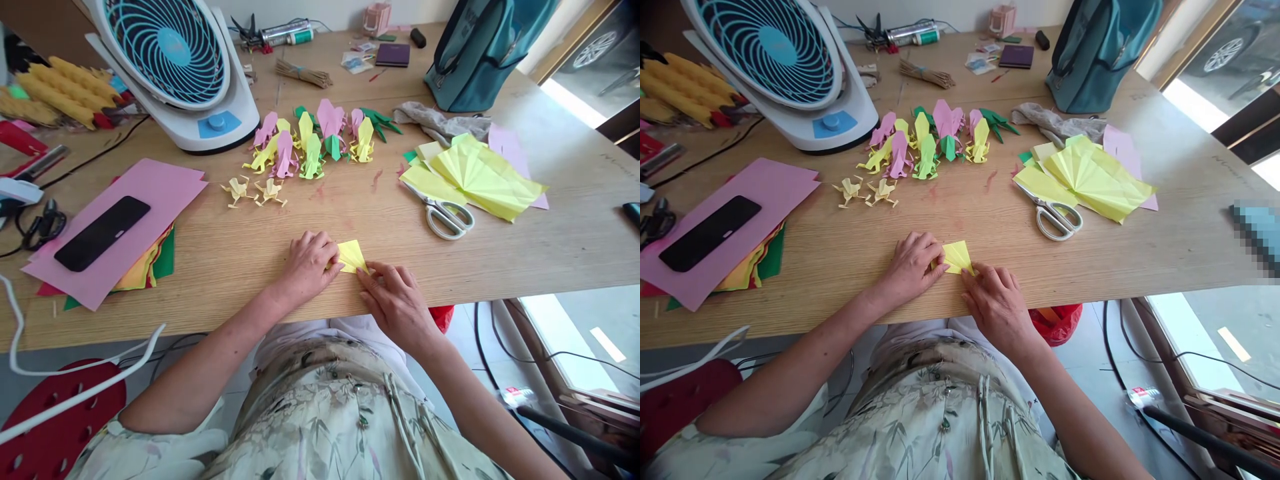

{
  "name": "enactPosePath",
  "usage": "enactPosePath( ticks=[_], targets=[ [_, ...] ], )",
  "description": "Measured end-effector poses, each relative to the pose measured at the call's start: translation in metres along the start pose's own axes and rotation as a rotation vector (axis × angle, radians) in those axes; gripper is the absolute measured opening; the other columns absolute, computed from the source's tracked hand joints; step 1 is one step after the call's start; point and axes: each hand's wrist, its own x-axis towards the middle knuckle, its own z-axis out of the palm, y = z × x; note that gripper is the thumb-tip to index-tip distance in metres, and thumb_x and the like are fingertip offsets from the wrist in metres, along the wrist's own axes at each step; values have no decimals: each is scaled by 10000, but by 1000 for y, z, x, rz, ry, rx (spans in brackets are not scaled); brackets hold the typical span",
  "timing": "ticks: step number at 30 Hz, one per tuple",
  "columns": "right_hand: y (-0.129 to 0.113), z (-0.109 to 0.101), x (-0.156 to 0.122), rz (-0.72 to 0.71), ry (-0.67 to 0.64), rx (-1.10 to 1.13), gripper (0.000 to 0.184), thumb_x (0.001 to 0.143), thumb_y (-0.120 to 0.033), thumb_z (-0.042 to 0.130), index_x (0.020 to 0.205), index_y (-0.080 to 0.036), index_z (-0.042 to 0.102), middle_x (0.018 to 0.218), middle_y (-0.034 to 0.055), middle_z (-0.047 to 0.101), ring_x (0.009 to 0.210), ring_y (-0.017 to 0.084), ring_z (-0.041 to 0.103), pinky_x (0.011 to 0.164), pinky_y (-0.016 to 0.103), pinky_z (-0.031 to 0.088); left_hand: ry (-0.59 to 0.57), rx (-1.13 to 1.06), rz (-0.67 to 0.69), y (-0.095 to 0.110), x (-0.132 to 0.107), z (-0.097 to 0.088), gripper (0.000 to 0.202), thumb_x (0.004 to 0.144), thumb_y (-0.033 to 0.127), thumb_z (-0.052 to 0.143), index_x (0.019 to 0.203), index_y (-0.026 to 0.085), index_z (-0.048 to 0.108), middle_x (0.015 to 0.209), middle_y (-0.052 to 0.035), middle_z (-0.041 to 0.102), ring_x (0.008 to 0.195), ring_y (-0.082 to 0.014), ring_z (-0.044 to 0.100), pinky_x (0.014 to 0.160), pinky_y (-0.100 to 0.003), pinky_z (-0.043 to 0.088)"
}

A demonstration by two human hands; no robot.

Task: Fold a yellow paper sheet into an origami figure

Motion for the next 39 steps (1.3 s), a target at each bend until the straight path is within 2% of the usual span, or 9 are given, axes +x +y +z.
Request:
enactPosePath(
  ticks=[2,6,12,18,22,28,34,37,39],
  targets=[
    [1,0,-1,-2,-7,18,360,998,-266,494,1328,-165,597,1297,174,582,1084,292,554,889,483,487,-6,-30,3,-4,-2,-1,51,945,239,573,969,201,596,1065,-67,619,1013,-251,506,854,-393,395],
    [1,0,-1,-15,-6,36,361,994,-247,500,1329,-149,590,1301,181,579,1115,298,557,913,486,495,-2,-81,37,-10,-5,0,156,950,174,527,1093,214,573,1121,-62,610,1050,-248,505,895,-395,393],
    [2,0,-3,-33,37,66,341,984,-210,510,1302,-123,599,1262,189,589,1095,287,565,925,471,513,-36,-93,84,-13,-7,-3,226,925,89,500,1086,222,586,1121,-56,601,1069,-244,504,918,-391,382],
    [1,1,-3,-28,49,63,330,987,-214,508,1285,-116,609,1246,186,602,1096,292,578,894,469,517,49,-11,147,-13,-10,-3,174,956,145,536,1071,226,637,1066,-48,629,1035,-229,531,857,-369,380],
    [-2,3,-6,-10,82,52,306,985,-223,515,1259,-144,627,1215,164,621,1052,280,588,869,462,504,117,103,217,-7,-16,-5,163,963,152,534,1042,209,665,1067,-60,643,1033,-232,538,875,-385,378],
    [-17,4,-12,-16,101,11,290,976,-238,537,1228,-138,638,1116,140,660,939,257,563,815,440,472,61,151,206,15,-34,-4,215,976,123,470,1105,142,641,1017,-84,645,964,-223,576,839,-359,436],
    [-24,-1,-14,-139,17,220,263,977,-245,553,1221,-184,627,1113,102,680,939,234,585,813,414,468,93,108,238,14,-42,-1,277,1002,210,473,1229,136,613,1186,-106,671,1070,-246,599,926,-402,466],
    [-14,-6,-11,-103,77,341,278,977,-173,523,1240,-192,612,1086,96,672,931,207,605,803,370,498,62,78,279,7,-41,-3,297,1011,231,465,1257,140,604,1300,-111,655,1170,-252,594,1046,-469,420],
    [-5,-9,-8,-46,129,304,308,972,-153,512,1264,-184,604,1138,120,656,987,221,611,837,380,510,25,57,292,2,-40,-5,311,1017,249,459,1281,151,590,1375,-108,625,1250,-264,567,1106,-525,369]
  ],
)
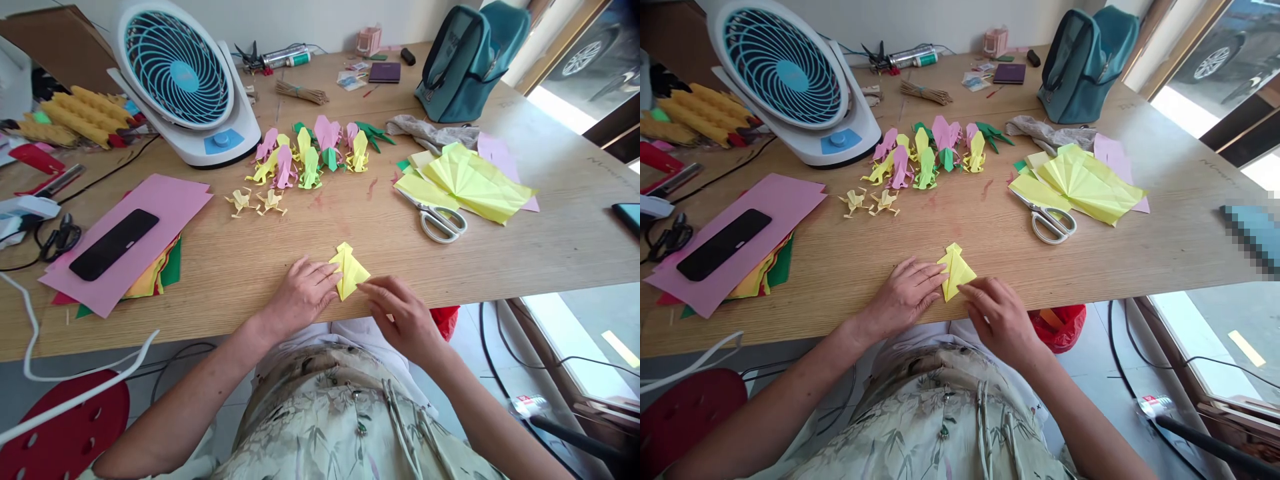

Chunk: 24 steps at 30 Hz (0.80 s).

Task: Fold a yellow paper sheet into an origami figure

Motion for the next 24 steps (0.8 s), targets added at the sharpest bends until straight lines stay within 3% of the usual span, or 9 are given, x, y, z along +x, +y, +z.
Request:
enactPosePath(
  ticks=[4,7,12,15,21,24],
  targets=[
    [11,-2,1,24,-31,-228,353,976,-208,530,1324,-168,568,1294,150,635,1138,288,588,936,467,481,-75,-73,4,-8,0,-2,315,1023,252,447,1299,163,569,1475,-92,551,1384,-276,472,1151,-561,324],
    [9,2,-5,-12,-77,-300,356,980,-235,541,1328,-162,561,1322,144,639,1200,296,571,960,468,464,-70,-96,25,-11,0,-2,277,1019,249,455,1247,164,588,1479,-91,546,1395,-269,463,1154,-540,335],
    [-3,5,-15,-60,-115,-297,378,972,-262,568,1327,-134,563,1277,157,652,1147,290,578,936,459,460,84,-33,79,-11,-2,0,214,996,194,485,1142,130,629,1375,-134,620,1247,-259,578,1028,-435,463],
    [-8,6,-17,-124,-146,-255,354,967,-268,585,1294,-133,583,1237,141,668,1089,270,579,913,444,456,117,-8,113,-10,-8,0,225,987,182,504,1167,119,622,1241,-121,691,1123,-249,634,956,-418,499],
    [-9,10,-16,-159,-116,-256,280,957,-254,599,1223,-171,632,1128,118,699,932,238,593,804,411,465,93,-6,94,-4,-19,-1,407,976,112,493,1382,129,509,1344,-122,641,1265,-229,573,1052,-406,468],
    [-8,12,-12,-123,-113,-299,410,948,-355,615,1305,-155,597,1299,176,634,1130,302,578,903,463,473,79,4,102,-4,-21,-1,353,988,139,492,1331,156,575,1373,-111,632,1272,-241,576,1053,-432,469]
  ],
)
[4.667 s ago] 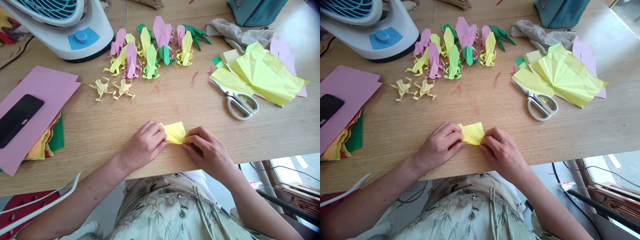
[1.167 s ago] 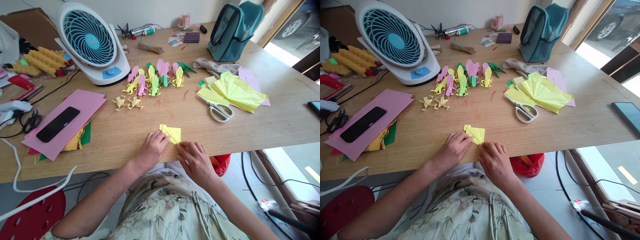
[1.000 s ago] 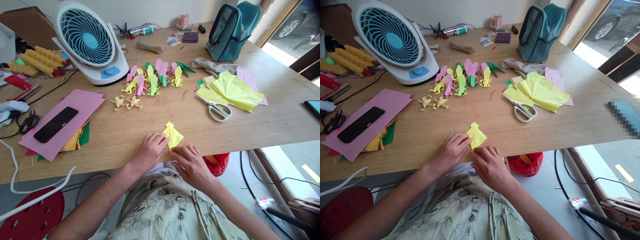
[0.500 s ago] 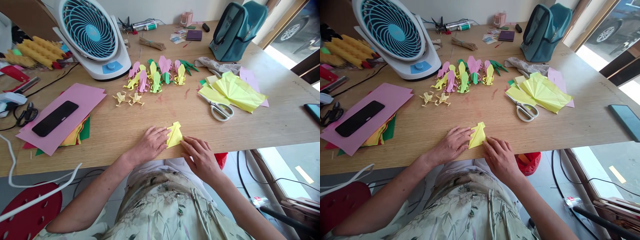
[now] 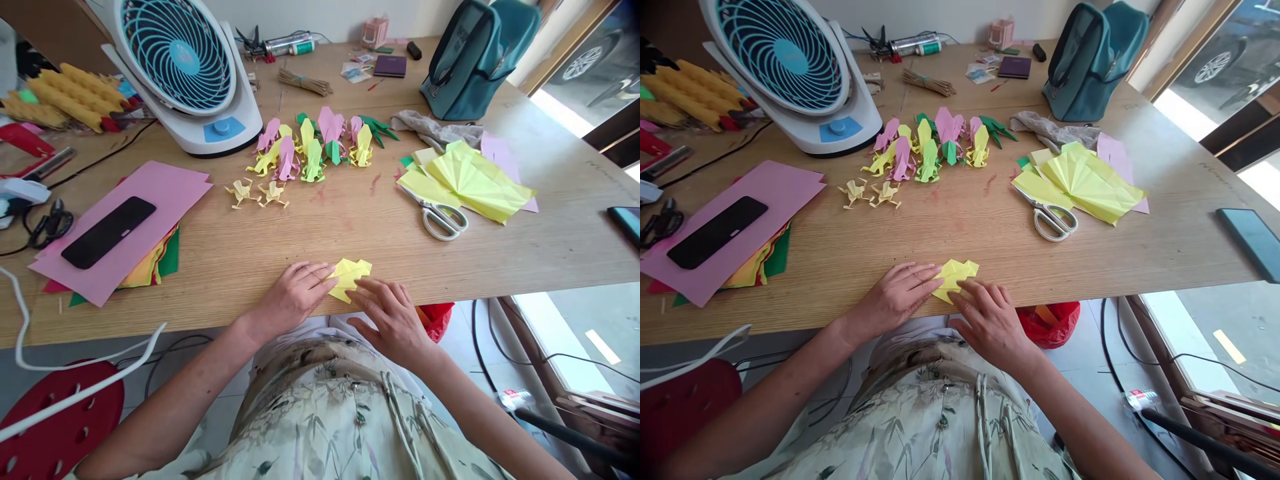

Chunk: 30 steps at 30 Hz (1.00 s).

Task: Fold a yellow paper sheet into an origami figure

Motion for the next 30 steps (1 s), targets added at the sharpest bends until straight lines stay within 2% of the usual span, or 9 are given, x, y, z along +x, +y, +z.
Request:
enactPosePath(
  ticks=[3,5,8,14,17,20,22,25,30],
  targets=[
    [1,2,3,-22,-31,-24,555,945,-426,604,1394,-110,523,1443,204,547,1336,336,479,1068,525,403,-27,-15,-13,-1,-1,-1,341,998,177,490,1323,165,594,1406,-112,611,1298,-243,561,1079,-453,447],
    [1,3,3,-38,-37,-24,517,951,-403,601,1377,-117,538,1421,184,579,1338,319,494,1112,534,374,-55,-23,-16,0,-2,-3,346,1006,199,483,1334,172,589,1427,-109,594,1330,-246,538,1101,-462,427],
    [-2,6,-2,-30,-4,-25,420,943,-344,623,1319,-162,583,1354,150,639,1272,293,559,1092,527,406,-90,-29,-13,4,-5,-6,347,1011,217,481,1339,161,580,1451,-110,572,1379,-259,492,1121,-479,407],
    [-14,15,-6,8,178,-23,257,910,-240,670,1162,-210,631,1148,100,731,1135,251,657,1038,471,489,-117,13,-17,13,-12,-8,374,1017,244,475,1371,144,542,1488,-120,531,1410,-283,456,1139,-511,373],
    [-16,16,-3,1,225,2,234,903,-209,664,1133,-187,626,1116,125,725,1142,262,657,1017,464,528,-143,46,-33,18,-13,-8,444,1002,296,514,1421,150,492,1507,-124,508,1421,-312,437,1143,-540,356],
    [-12,16,2,-14,212,18,229,909,-153,624,1139,-155,622,1122,153,713,1168,271,644,1014,471,540,-163,75,-72,22,-11,-7,555,977,345,560,1470,127,429,1517,-135,494,1426,-343,417,1140,-548,356],
    [-8,15,6,-25,191,15,226,920,-123,584,1138,-164,628,1130,147,709,1174,265,640,1015,472,538,-157,91,-110,23,-7,-5,548,979,335,557,1464,110,436,1515,-134,497,1422,-347,419,1137,-541,363],
    [-5,15,10,-16,169,6,202,928,-113,555,1090,-188,650,1124,128,713,1151,253,647,1007,463,539,-118,90,-133,23,-1,-2,429,996,273,517,1394,112,516,1488,-125,531,1396,-329,453,1129,-537,376],
    [-4,14,14,8,175,44,169,921,-108,558,1042,-186,646,1089,124,717,1111,240,668,989,422,549,-13,19,-132,20,6,0,281,995,159,481,1235,104,616,1292,-129,660,1200,-252,589,1011,-408,489]
  ],
)
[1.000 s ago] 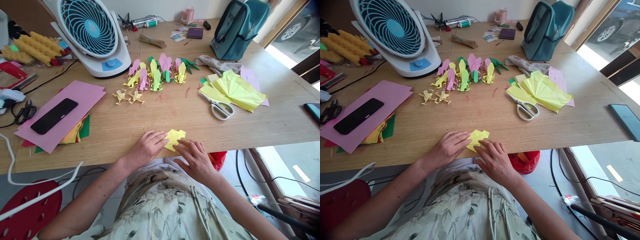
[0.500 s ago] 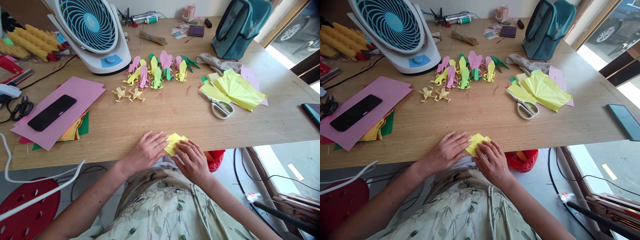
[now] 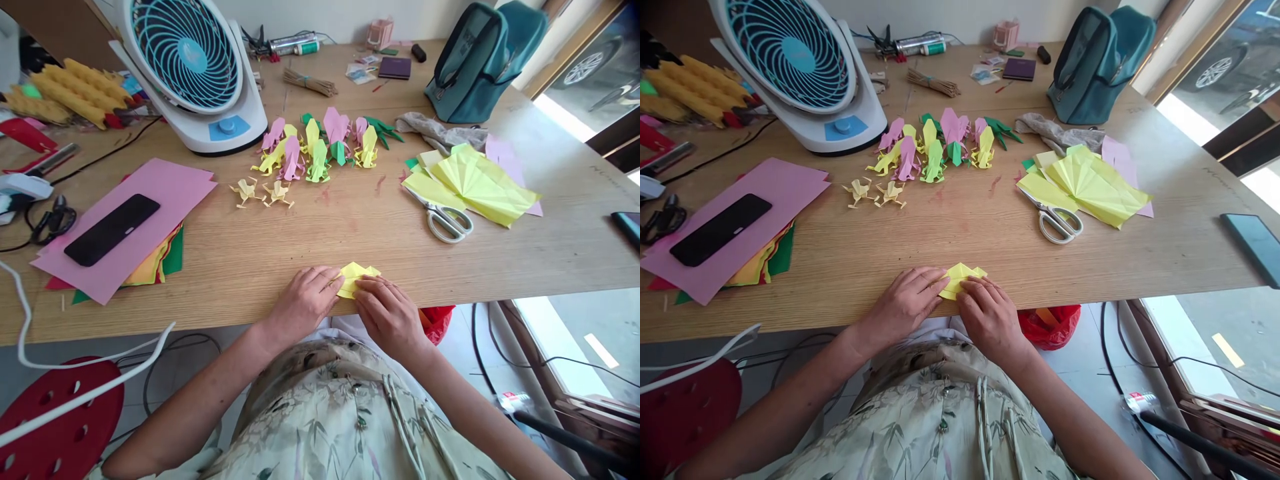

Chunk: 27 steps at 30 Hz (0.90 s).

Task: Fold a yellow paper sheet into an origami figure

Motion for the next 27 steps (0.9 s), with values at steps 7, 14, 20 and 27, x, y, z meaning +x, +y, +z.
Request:
enactPosePath(
  ticks=[7,14,20,27],
  targets=[
    [-1,-1,-1,72,-19,44,160,931,-109,531,1037,-192,618,1087,123,704,1124,245,651,975,429,540,50,-99,3,-6,2,0,198,1009,154,459,975,145,653,1009,-76,688,949,-183,604,868,-324,508],
    [-5,-4,5,175,-65,13,21,934,-196,602,933,-205,621,1008,94,695,894,223,625,793,387,509,25,-181,-58,-13,2,-4,129,980,170,540,925,166,656,887,-44,644,861,-170,558,768,-294,457],
    [-5,-6,12,236,-79,44,83,937,-225,603,854,-215,608,964,76,681,844,207,594,767,372,467,-45,-234,-136,-20,2,-8,119,977,212,558,895,174,635,855,-33,631,842,-175,566,772,-319,430],
    [-4,-5,17,285,-96,39,99,941,-220,600,842,-225,600,901,60,644,813,205,570,755,378,453,-68,-243,-142,-24,-2,-9,146,1008,212,494,948,167,619,878,-44,619,854,-181,545,781,-326,438]
  ],
)
